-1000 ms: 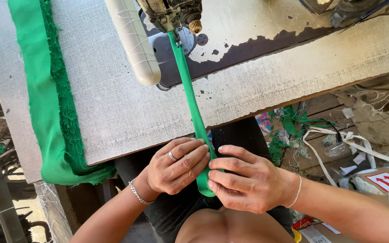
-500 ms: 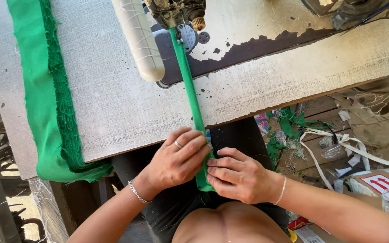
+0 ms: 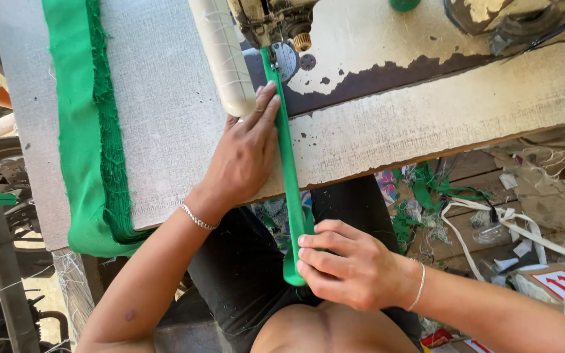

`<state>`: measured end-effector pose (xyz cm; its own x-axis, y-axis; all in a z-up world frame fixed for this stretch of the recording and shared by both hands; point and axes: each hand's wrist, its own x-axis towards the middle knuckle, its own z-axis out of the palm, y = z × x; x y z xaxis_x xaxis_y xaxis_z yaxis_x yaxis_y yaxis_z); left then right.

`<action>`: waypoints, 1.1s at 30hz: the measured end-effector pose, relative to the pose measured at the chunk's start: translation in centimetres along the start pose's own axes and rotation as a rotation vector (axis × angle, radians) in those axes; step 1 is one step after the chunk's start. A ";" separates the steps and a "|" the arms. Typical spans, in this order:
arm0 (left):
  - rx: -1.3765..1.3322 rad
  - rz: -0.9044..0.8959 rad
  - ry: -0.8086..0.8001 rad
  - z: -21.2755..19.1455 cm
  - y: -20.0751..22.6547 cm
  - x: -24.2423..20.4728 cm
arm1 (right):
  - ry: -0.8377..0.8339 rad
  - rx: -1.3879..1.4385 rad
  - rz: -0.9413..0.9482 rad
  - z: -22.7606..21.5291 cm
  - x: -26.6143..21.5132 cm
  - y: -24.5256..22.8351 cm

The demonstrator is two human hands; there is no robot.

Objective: Folding and aligning green fabric strips through a sewing machine guide

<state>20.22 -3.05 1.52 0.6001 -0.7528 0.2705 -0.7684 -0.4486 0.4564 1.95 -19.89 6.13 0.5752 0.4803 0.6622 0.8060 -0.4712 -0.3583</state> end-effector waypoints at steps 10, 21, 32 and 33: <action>0.444 0.398 0.324 0.0 -2.5 2.2 | 0.118 0.020 -0.018 -1.1 1.9 -0.2; 0.295 0.542 0.123 -1.6 -1.8 3.8 | -0.025 -0.001 -0.057 -1.7 1.2 0.4; -0.128 0.234 -0.036 -1.6 -0.5 1.1 | -0.102 0.014 -0.063 -0.9 -0.8 0.6; -0.084 0.222 -0.064 -2.0 -0.1 0.7 | -0.119 0.018 -0.061 -0.5 -1.2 0.7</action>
<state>21.14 -2.59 3.32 0.4015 -0.8587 0.3185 -0.8569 -0.2295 0.4615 1.74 -21.15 5.46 0.5368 0.5925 0.6006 0.8417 -0.4255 -0.3325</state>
